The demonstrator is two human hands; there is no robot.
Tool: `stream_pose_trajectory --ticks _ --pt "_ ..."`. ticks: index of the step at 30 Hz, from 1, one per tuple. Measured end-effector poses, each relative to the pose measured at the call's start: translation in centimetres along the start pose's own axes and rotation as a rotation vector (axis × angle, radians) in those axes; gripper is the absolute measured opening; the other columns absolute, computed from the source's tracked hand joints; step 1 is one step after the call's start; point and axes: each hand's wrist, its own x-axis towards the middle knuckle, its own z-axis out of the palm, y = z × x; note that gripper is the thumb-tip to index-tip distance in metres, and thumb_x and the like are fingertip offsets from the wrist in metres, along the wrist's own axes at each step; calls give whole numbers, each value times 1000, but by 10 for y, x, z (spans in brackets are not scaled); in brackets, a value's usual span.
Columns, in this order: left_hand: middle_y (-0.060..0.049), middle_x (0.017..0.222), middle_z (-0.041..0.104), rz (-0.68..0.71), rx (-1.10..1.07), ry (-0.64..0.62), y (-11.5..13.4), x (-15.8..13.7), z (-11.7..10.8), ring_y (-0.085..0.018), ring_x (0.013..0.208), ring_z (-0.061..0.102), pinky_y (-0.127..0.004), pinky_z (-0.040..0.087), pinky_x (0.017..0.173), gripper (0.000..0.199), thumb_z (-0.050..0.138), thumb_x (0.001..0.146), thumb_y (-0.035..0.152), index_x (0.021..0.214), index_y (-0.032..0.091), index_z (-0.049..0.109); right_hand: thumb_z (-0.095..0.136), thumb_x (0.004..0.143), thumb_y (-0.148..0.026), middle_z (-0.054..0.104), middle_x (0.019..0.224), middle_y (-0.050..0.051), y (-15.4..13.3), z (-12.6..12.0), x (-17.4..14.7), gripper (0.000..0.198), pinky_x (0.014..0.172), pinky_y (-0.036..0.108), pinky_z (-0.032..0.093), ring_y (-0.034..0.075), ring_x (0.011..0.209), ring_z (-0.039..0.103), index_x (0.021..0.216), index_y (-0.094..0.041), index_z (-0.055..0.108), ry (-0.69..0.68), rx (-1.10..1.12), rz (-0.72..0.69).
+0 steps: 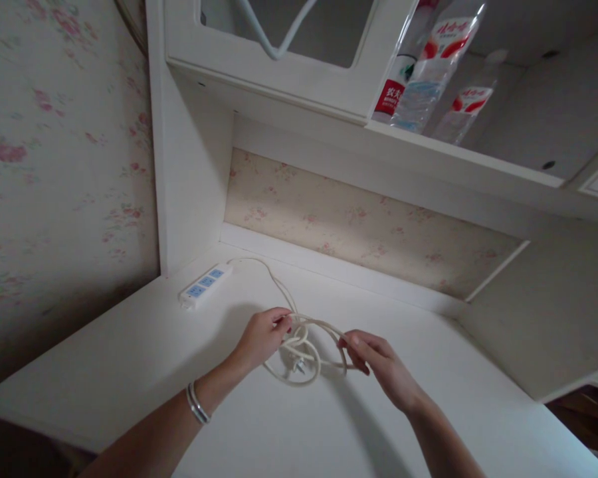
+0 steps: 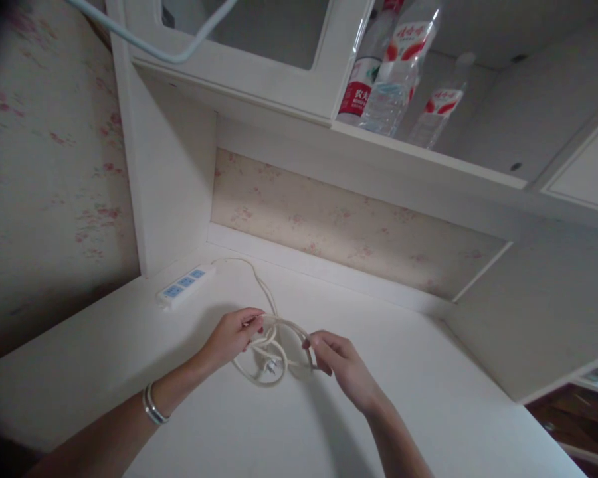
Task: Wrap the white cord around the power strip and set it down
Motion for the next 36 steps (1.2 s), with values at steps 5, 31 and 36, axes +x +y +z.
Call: stream_pose_trajectory --ticks 5,31,36 --pt "-4 78 69 99 98 -12 2 -5 0 -15 71 62 -22 44 62 29 48 83 38 91 17 68 45 89 -47 47 56 -1 -9 5 0 40 58 26 33 11 56 41 69 -16 60 -45 -50 37" --pt "-2 78 57 -37 -120 -144 -1 -4 2 -8 50 42 -17 33 41 36 50 81 49 94 16 59 57 85 -29 38 60 -8 -4 -28 17 12 56 20 42 5 48 34 94 -22 59 453 1076 -134" --pt "-3 76 59 60 -83 -119 7 -8 2 -12 64 51 -17 38 47 32 52 82 43 94 15 62 61 80 -32 49 64 -3 12 -22 20 23 53 23 43 7 48 41 97 -17 63 377 824 75"
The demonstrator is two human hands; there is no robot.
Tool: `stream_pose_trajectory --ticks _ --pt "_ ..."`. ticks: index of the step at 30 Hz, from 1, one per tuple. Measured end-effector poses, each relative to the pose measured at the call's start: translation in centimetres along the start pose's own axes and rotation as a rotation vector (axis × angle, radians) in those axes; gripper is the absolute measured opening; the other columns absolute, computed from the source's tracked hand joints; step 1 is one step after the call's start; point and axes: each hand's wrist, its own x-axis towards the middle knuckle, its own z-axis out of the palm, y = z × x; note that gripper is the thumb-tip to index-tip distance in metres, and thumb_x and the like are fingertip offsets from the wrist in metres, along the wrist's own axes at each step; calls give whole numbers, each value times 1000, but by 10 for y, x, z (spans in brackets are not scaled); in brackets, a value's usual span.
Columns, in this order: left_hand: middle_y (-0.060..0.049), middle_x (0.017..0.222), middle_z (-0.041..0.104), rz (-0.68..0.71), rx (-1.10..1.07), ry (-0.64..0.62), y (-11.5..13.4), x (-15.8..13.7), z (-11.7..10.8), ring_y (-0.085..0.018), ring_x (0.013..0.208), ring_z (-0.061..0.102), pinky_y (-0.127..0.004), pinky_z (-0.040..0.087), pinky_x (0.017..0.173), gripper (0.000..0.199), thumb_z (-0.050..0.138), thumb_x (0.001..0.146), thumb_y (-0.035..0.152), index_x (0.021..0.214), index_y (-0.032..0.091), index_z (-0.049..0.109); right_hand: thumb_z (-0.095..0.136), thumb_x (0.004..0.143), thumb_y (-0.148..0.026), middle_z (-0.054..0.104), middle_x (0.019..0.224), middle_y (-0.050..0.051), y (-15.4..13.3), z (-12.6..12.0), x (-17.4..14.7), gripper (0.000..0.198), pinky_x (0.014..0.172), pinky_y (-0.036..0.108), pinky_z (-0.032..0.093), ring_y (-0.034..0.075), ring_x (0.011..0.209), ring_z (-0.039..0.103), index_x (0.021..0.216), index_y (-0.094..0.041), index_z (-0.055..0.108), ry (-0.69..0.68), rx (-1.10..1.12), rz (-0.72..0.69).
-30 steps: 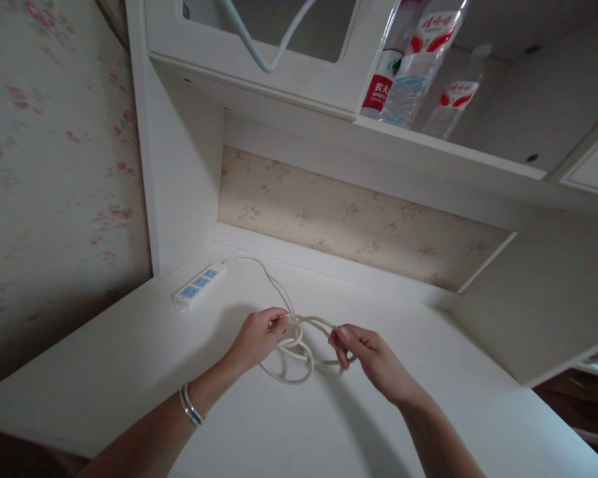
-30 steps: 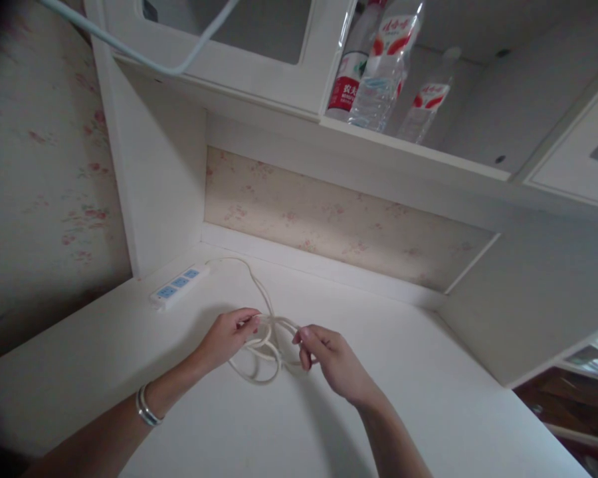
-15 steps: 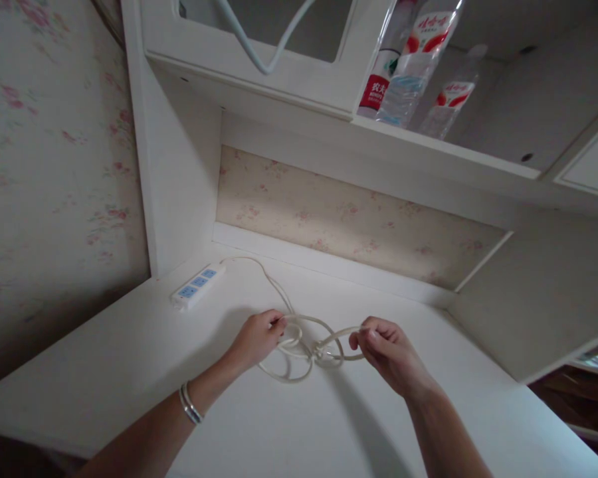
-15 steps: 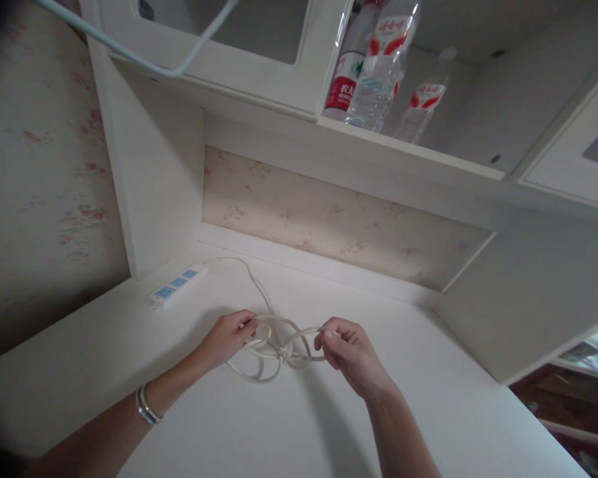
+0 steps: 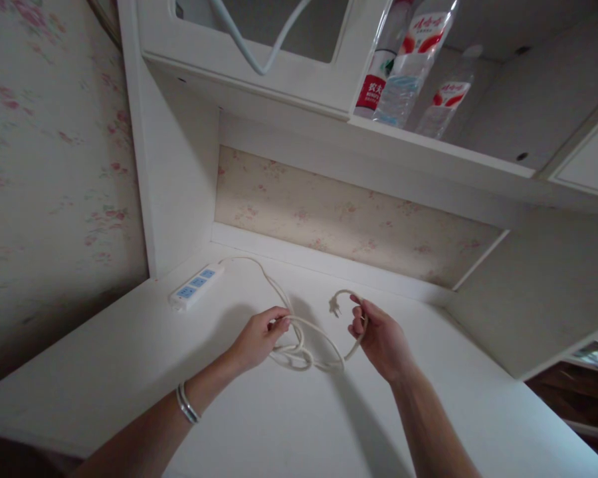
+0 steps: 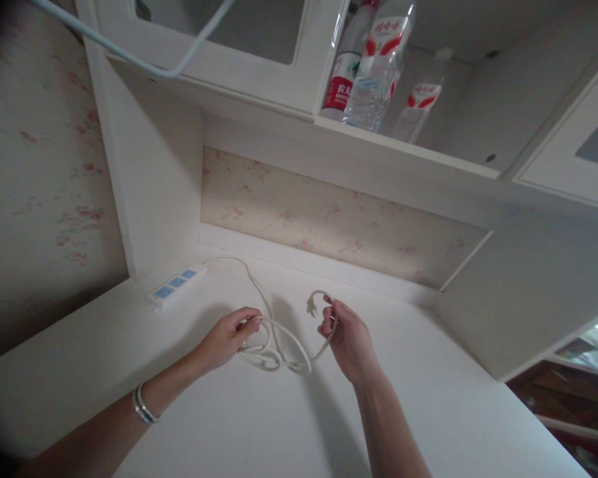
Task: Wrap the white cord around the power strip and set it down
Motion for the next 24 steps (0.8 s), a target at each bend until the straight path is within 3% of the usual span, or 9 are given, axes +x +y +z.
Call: stream_pose_trajectory --ticks 4,14,18,24 --pt "-3 78 60 3 13 39 7 -1 -1 -11 60 49 -18 38 47 31 52 81 42 93 15 64 61 80 -35 52 63 -2 5 -4 -3 28 51 25 43 7 45 41 99 -15 64 17 -148 50" --pt "-2 74 57 -8 -13 -3 10 -4 1 -9 55 44 -17 37 44 35 54 81 45 96 15 64 62 78 -39 58 68 0 16 2 4 40 54 27 41 11 51 50 110 -16 63 -156 -477 123" --pt "-1 76 56 -66 -127 15 12 -4 0 -6 51 42 -15 32 40 37 55 80 48 98 16 61 61 78 -42 59 70 1 25 8 15 40 57 27 42 10 55 50 107 -15 64 -177 -492 121" --pt "1 76 55 -163 -295 5 19 -5 1 -3 44 37 -14 28 36 39 58 77 51 99 18 59 54 82 -52 65 93 8 30 25 26 50 74 32 45 15 74 57 117 -17 60 -313 -477 189"
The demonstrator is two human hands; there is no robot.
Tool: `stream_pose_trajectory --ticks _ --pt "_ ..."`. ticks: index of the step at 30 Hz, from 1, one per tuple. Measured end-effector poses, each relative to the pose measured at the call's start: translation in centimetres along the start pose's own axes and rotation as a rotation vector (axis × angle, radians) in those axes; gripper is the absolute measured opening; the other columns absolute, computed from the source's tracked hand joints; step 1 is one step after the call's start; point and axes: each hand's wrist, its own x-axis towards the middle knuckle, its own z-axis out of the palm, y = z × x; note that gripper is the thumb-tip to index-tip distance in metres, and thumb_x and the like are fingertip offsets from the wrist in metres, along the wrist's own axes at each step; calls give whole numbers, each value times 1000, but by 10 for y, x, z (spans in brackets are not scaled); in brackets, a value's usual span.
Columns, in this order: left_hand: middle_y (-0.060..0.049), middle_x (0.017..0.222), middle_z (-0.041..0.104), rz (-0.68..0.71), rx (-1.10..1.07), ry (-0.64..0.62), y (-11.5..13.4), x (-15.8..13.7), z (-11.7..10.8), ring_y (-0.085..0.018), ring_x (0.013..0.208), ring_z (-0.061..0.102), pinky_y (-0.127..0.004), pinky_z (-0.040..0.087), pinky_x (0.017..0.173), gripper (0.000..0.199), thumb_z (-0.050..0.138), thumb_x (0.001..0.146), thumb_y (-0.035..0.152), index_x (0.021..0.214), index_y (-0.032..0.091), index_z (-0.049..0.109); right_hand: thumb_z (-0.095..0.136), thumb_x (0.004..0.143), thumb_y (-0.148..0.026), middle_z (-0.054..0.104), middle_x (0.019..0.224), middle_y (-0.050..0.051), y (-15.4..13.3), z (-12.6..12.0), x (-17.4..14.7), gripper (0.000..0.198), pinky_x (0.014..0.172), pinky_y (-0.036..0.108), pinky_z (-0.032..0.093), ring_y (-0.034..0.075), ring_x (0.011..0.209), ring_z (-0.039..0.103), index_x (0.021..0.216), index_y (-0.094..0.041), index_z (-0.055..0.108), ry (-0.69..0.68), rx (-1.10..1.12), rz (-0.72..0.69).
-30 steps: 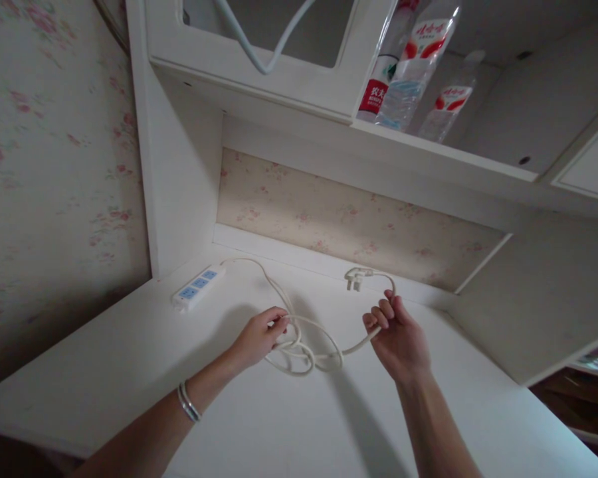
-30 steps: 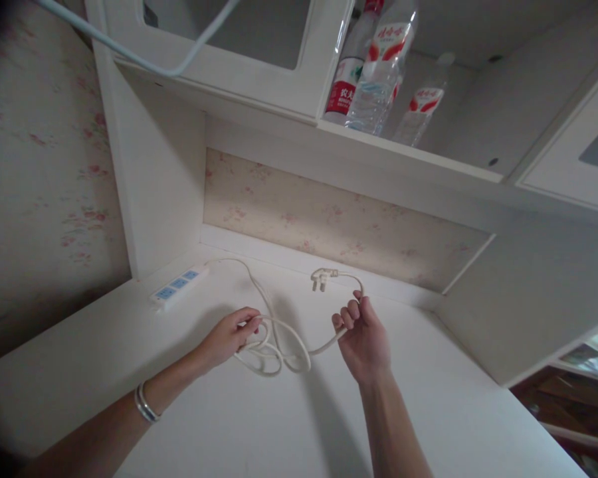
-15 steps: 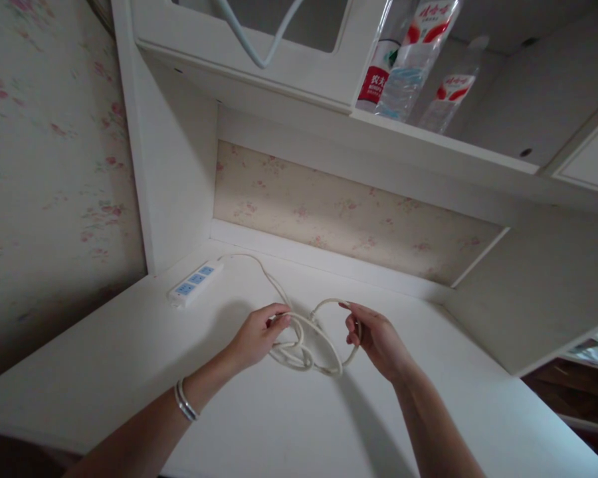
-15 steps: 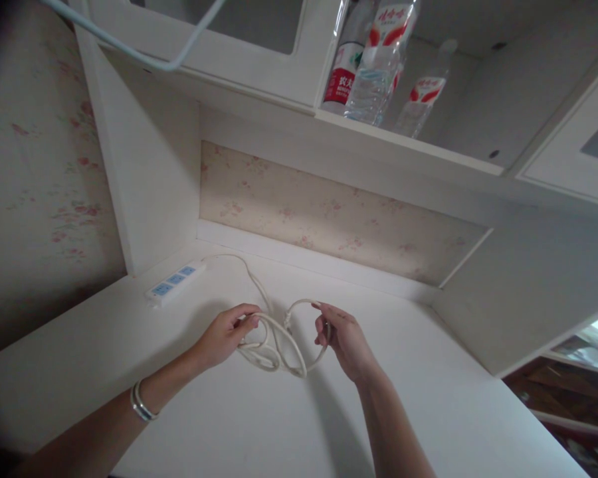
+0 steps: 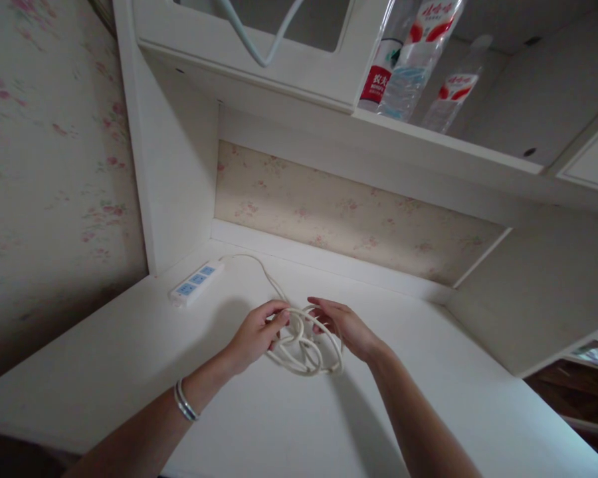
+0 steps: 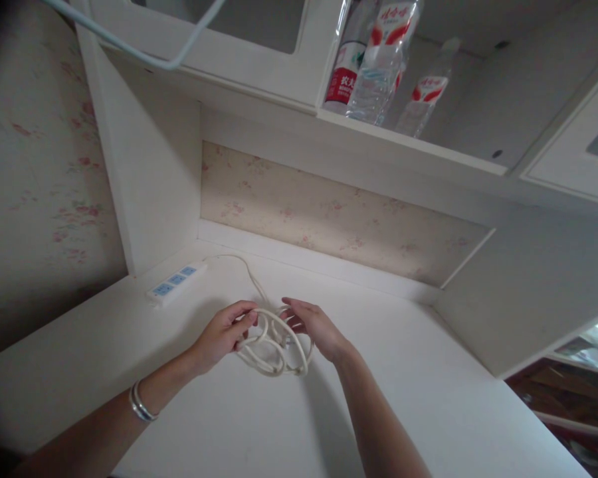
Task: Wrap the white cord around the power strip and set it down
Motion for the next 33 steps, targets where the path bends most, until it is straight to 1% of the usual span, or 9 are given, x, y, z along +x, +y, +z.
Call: stream_pose_trajectory --ticks 2,4,9,12,15,20,24,29,33 --pt "0 77 56 -12 -32 2 1 -1 0 -4 47 41 -14 31 37 39 60 76 50 99 18 58 51 83 -54 64 96 8 0 5 7 51 76 33 44 16 78 57 119 -19 59 -45 -17 -1" --pt "1 74 54 -4 -53 25 1 -1 -1 -5 49 43 -13 32 38 39 60 76 50 99 18 58 53 82 -53 64 91 6 2 7 13 50 73 31 43 15 76 56 119 -19 59 -46 -39 -12" --pt "7 60 42 -1 -119 86 0 2 -6 -3 41 35 -12 25 33 35 58 78 49 97 20 55 66 74 -40 58 74 0 5 -7 17 42 60 26 41 11 61 49 109 -18 63 154 94 -120" --pt "8 60 39 13 -182 102 1 3 -6 -3 40 29 -12 22 32 31 59 78 47 95 21 54 65 75 -40 60 81 1 -1 -21 9 37 60 26 42 10 60 50 106 -21 63 252 191 -185" --pt "8 60 39 4 -261 97 3 4 -6 -2 40 27 -11 18 32 30 62 77 44 95 22 53 62 77 -41 62 94 5 -8 -31 -1 35 64 29 45 12 65 55 106 -22 63 253 195 -192" --pt "9 63 42 1 -490 118 5 7 -13 0 38 27 -10 13 31 33 68 72 37 98 24 53 63 76 -44 59 113 9 -9 -35 -11 39 73 34 48 16 78 59 107 -20 61 205 81 -157" --pt "11 58 39 19 -664 78 4 11 -20 0 36 24 -11 17 31 29 68 73 27 96 24 50 66 74 -44 59 116 8 0 -40 -11 42 73 34 48 17 84 60 110 -23 60 282 3 -195" --pt "11 57 37 -30 -724 6 1 13 -21 0 34 22 -11 15 30 26 67 75 26 94 24 50 67 71 -48 66 91 7 12 -45 -1 43 64 32 49 20 77 63 103 -20 63 487 -178 -191" --pt "10 58 37 -62 -677 -21 1 9 -18 0 35 22 -11 16 31 26 67 76 30 97 26 51 63 74 -50 67 89 7 17 -42 15 40 59 31 49 19 70 64 101 -21 64 509 -295 -208"
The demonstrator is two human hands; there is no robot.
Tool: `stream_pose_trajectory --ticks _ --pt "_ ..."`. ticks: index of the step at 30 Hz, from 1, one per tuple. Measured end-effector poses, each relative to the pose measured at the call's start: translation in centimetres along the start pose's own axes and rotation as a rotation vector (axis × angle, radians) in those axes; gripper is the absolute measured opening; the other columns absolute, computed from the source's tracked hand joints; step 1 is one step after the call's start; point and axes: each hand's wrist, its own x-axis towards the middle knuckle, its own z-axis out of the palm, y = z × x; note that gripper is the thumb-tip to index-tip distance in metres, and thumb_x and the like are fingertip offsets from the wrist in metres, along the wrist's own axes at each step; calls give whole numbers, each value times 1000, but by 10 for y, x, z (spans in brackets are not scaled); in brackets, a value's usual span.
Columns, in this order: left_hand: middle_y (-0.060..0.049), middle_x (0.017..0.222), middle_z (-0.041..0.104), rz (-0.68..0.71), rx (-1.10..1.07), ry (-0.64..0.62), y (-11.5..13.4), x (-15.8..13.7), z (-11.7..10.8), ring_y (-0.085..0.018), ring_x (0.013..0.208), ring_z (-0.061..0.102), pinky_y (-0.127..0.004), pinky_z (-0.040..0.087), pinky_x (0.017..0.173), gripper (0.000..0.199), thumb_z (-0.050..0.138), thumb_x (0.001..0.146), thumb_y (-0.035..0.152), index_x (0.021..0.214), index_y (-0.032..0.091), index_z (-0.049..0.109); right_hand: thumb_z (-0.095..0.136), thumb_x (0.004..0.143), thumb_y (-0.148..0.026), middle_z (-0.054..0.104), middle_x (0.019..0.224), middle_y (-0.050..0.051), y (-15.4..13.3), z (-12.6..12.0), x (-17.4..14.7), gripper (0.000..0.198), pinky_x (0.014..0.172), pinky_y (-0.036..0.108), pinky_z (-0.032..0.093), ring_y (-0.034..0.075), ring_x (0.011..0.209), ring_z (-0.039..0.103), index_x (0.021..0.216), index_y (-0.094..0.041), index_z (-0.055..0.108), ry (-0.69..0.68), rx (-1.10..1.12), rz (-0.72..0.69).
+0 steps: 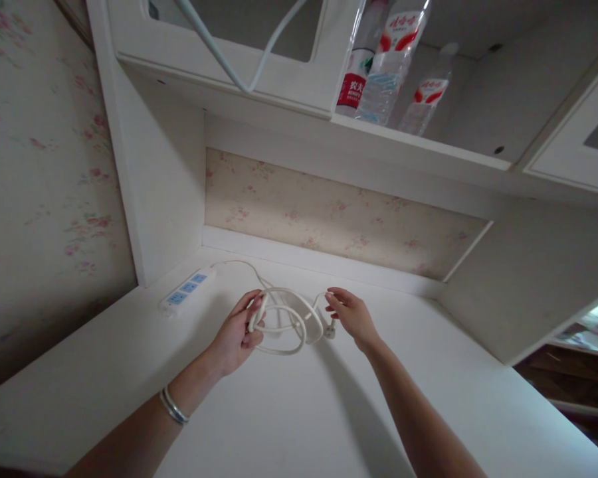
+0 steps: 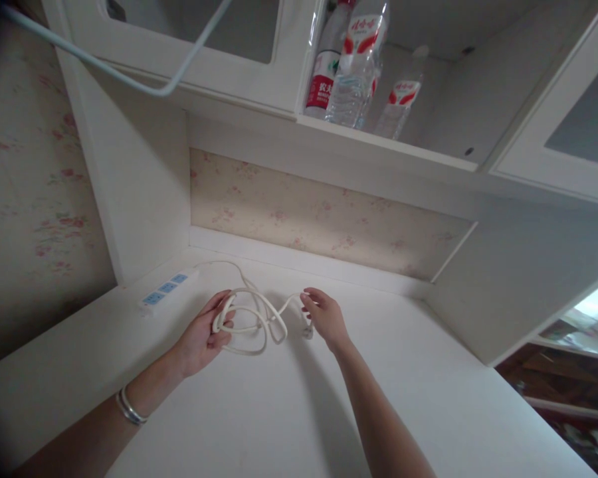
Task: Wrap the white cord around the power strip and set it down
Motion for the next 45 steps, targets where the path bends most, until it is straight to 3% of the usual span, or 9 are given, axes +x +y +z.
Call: stream_pose_trajectory --ticks 7,12,14,19,21,27,34,39,45 --pt "8 66 42 -2 154 23 -1 -7 9 0 40 28 -10 17 31 24 64 79 37 96 25 53 60 77 -47 69 91 6 -9 30 17 37 62 32 47 19 71 62 104 -23 67 -263 -93 -33" --pt "8 65 42 32 176 8 -2 -8 12 0 38 25 -12 20 32 22 61 81 39 94 23 52 63 72 -39 69 80 1 -23 38 13 25 68 28 44 21 79 60 88 -22 71 -502 -192 -250" --pt "8 64 42 49 172 9 -2 -8 12 0 38 29 -13 22 33 22 61 81 39 92 22 52 58 74 -40 67 74 2 -27 34 10 25 63 26 42 18 71 59 84 -20 70 -416 -216 -249" --pt "6 65 45 62 159 45 -5 -6 12 -3 43 38 -15 30 37 23 62 80 39 92 21 53 53 80 -46 54 56 -3 -34 23 -31 34 43 21 32 9 45 44 89 -16 64 265 83 -131" --pt "6 66 47 57 153 69 -7 -6 12 -4 47 41 -15 35 41 24 63 79 38 93 21 54 53 82 -46 48 52 -5 -36 28 -63 32 37 20 27 8 40 38 92 -17 62 330 288 -164" --pt "5 66 49 62 225 74 -13 -6 10 -5 49 45 -16 38 43 25 64 78 36 95 20 53 64 77 -45 66 102 10 -27 71 -117 43 64 29 52 15 72 60 108 -15 64 -231 399 162" --pt "-2 80 56 -20 229 -66 -25 -8 17 -14 71 56 -29 52 63 25 64 78 29 96 17 51 62 80 -43 65 102 6 -25 71 -86 49 74 31 50 16 77 62 122 -19 54 -145 804 224" --pt "-1 77 52 -60 379 -85 -29 -11 21 -16 77 55 -39 54 71 26 62 79 34 98 17 54 64 79 -37 64 104 5 -25 61 -74 32 84 27 47 15 92 59 104 -17 63 -110 925 195" --pt "-3 68 57 -57 650 -114 -28 -11 18 -15 69 56 -29 48 67 37 55 81 50 77 13 56 64 78 -31 58 64 0 -19 48 -58 18 56 19 42 7 54 49 76 -13 63 -306 838 244"
